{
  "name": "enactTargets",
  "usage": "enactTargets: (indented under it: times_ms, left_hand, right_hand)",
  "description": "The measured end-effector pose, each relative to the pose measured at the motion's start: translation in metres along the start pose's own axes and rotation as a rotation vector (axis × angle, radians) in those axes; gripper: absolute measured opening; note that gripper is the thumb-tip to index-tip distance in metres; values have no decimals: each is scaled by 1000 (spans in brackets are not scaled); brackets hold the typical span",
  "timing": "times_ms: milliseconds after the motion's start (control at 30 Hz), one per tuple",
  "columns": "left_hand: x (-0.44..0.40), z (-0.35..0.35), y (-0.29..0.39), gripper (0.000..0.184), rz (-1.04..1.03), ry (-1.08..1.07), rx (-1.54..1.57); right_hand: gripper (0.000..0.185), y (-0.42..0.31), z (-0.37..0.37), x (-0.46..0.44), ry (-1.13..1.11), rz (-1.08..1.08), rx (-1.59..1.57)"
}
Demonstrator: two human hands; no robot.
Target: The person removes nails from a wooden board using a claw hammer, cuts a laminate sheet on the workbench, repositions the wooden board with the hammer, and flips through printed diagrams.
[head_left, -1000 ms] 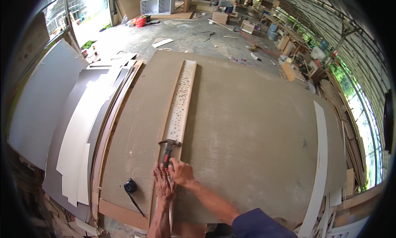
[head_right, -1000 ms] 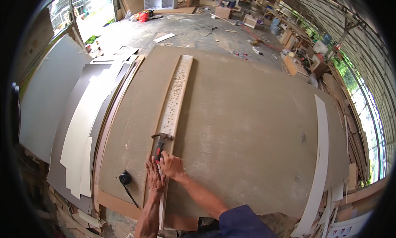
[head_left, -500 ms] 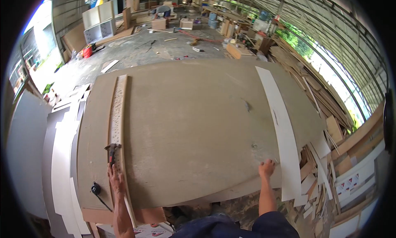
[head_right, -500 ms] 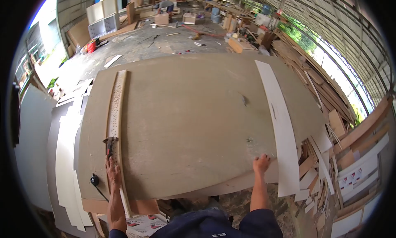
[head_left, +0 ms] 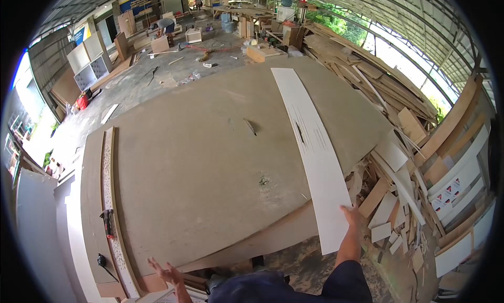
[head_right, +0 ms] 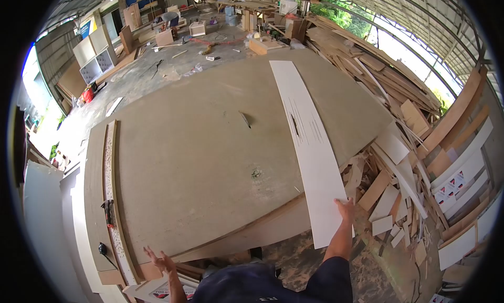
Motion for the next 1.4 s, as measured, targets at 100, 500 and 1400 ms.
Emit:
enactTargets:
  times_ms: [100, 500, 1400]
  left_hand:
    - [33, -22, 59, 56, 16, -124, 188]
    - [146, -122, 185, 43, 509, -989, 778]
    - [89, 211, -170, 31, 806, 112, 831]
  right_hand:
    - [69, -21, 0, 2, -24, 59, -126]
    - [67, -185, -114, 168, 156, 288, -498]
    - [40, -343, -287, 683, -331, 907, -577]
Point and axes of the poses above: each hand's wrist, its own x-axis away from the middle knuckle, its own z-axis out of the back of the hand, y = z × x, the point moved 10 cm from there along -x, towards the middle knuckle, and after that the axes turned 12 degrees about x, right-handed, at the moved point
